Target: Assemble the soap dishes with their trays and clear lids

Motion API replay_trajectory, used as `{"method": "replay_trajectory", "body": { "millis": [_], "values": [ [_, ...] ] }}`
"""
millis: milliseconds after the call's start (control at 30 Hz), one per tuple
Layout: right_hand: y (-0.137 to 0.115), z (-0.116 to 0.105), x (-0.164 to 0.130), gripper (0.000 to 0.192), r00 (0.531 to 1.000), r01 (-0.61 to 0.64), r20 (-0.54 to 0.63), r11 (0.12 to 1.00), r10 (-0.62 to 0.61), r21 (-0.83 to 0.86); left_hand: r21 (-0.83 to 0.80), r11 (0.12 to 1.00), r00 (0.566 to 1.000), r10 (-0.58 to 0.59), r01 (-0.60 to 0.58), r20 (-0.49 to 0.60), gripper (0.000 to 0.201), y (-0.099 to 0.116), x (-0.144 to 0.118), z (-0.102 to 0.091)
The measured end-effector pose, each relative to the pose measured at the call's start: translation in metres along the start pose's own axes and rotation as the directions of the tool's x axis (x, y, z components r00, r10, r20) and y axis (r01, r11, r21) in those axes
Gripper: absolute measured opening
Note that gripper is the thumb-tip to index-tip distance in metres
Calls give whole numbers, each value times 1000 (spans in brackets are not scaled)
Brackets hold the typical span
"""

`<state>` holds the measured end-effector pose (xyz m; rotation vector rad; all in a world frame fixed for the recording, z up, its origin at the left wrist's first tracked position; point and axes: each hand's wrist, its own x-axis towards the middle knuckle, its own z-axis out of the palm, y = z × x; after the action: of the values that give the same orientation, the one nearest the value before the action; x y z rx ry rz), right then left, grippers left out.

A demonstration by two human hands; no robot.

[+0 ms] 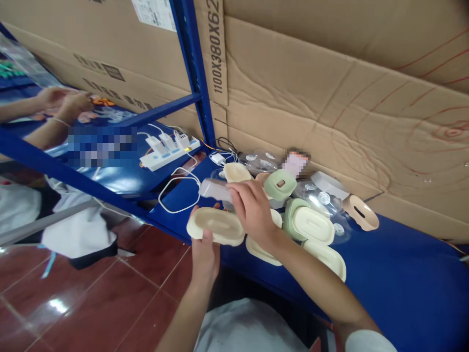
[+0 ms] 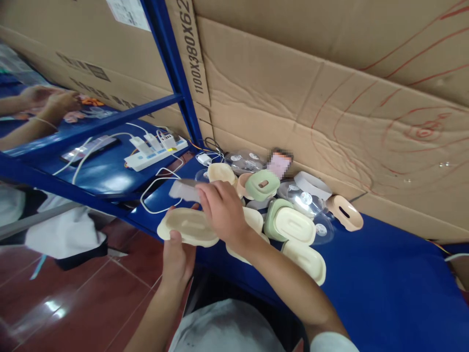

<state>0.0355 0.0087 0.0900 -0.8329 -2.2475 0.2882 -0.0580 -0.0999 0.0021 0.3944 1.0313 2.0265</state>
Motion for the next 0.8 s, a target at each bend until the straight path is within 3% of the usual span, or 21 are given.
{"method": "replay_trajectory", "body": {
  "millis": [167, 267, 333, 467, 600, 700, 800],
  "values": [
    [11, 28, 14, 43, 978, -46, 169, 920, 120, -389, 48, 999, 1000, 16, -15, -25, 91, 3, 9, -5],
    [17, 45, 20, 43, 960, -48, 227, 897, 162, -440, 64, 998, 999, 9, -7, -38, 88, 2, 11, -7],
    [16, 46, 20, 40, 960, -59, 222, 897, 172, -439, 71, 997, 999, -10, 13, -35, 88, 2, 11, -7],
    [-2, 21, -1, 39, 967, 47, 253, 946, 38, -321, 56, 998, 999, -22, 25, -50, 86, 4, 8, -9],
    [-23, -7, -50, 45, 931, 185, 333, 980, -148, -80, 34, 998, 998, -61, 60, 15, 90, 4, 1, -7],
    [-26, -21, -87, 37, 945, 155, 308, 981, -111, -121, 51, 995, 988, -93, 87, 126, 106, -4, -5, -3],
    [-17, -38, -112, 32, 984, 69, 173, 983, -40, -167, 157, 987, 968, -10, -30, 250, 109, -11, -5, -6]
  ]
}}
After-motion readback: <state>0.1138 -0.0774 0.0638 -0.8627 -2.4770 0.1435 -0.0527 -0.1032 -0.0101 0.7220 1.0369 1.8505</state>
